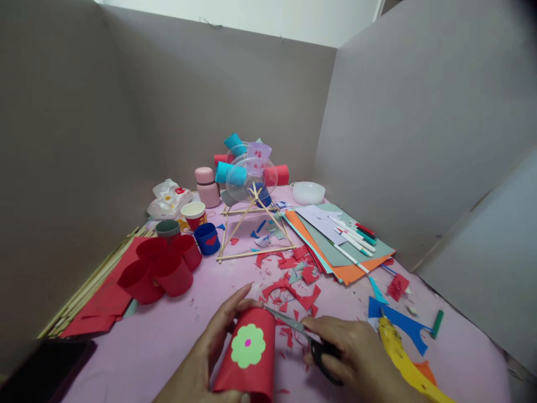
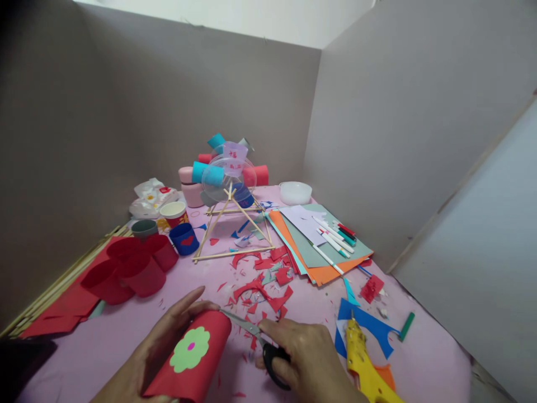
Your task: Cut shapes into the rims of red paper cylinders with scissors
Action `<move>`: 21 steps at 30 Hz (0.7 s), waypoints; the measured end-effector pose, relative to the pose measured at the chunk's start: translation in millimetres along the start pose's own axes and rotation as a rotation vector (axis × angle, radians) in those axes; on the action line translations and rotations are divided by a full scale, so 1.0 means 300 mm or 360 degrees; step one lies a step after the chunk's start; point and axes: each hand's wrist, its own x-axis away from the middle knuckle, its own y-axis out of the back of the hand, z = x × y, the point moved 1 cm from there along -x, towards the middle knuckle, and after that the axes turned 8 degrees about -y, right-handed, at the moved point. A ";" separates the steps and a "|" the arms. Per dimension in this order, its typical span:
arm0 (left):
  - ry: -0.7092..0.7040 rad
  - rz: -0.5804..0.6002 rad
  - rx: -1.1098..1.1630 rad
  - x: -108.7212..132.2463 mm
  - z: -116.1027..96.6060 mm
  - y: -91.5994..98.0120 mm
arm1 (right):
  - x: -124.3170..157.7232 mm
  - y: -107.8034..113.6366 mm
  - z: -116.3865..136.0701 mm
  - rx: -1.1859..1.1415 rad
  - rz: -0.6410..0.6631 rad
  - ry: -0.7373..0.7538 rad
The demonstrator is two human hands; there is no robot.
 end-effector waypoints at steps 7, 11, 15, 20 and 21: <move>-0.0072 -0.0140 -0.0051 -0.004 -0.009 0.008 | -0.007 -0.011 0.003 -0.0113 -0.0077 -0.0026; -0.0035 -0.0236 0.0109 -0.006 -0.032 -0.002 | -0.006 -0.030 0.006 -0.0143 -0.0042 0.0001; -0.0009 -0.0255 0.0229 -0.005 -0.040 -0.015 | -0.002 -0.033 0.016 -0.0096 -0.0067 -0.0007; 0.0006 -0.0233 0.0249 -0.002 -0.022 -0.010 | 0.002 -0.029 0.026 -0.0084 -0.0079 -0.0007; 0.0001 -0.0219 0.0232 -0.002 -0.016 -0.006 | 0.002 -0.030 0.026 -0.0081 -0.0080 -0.0009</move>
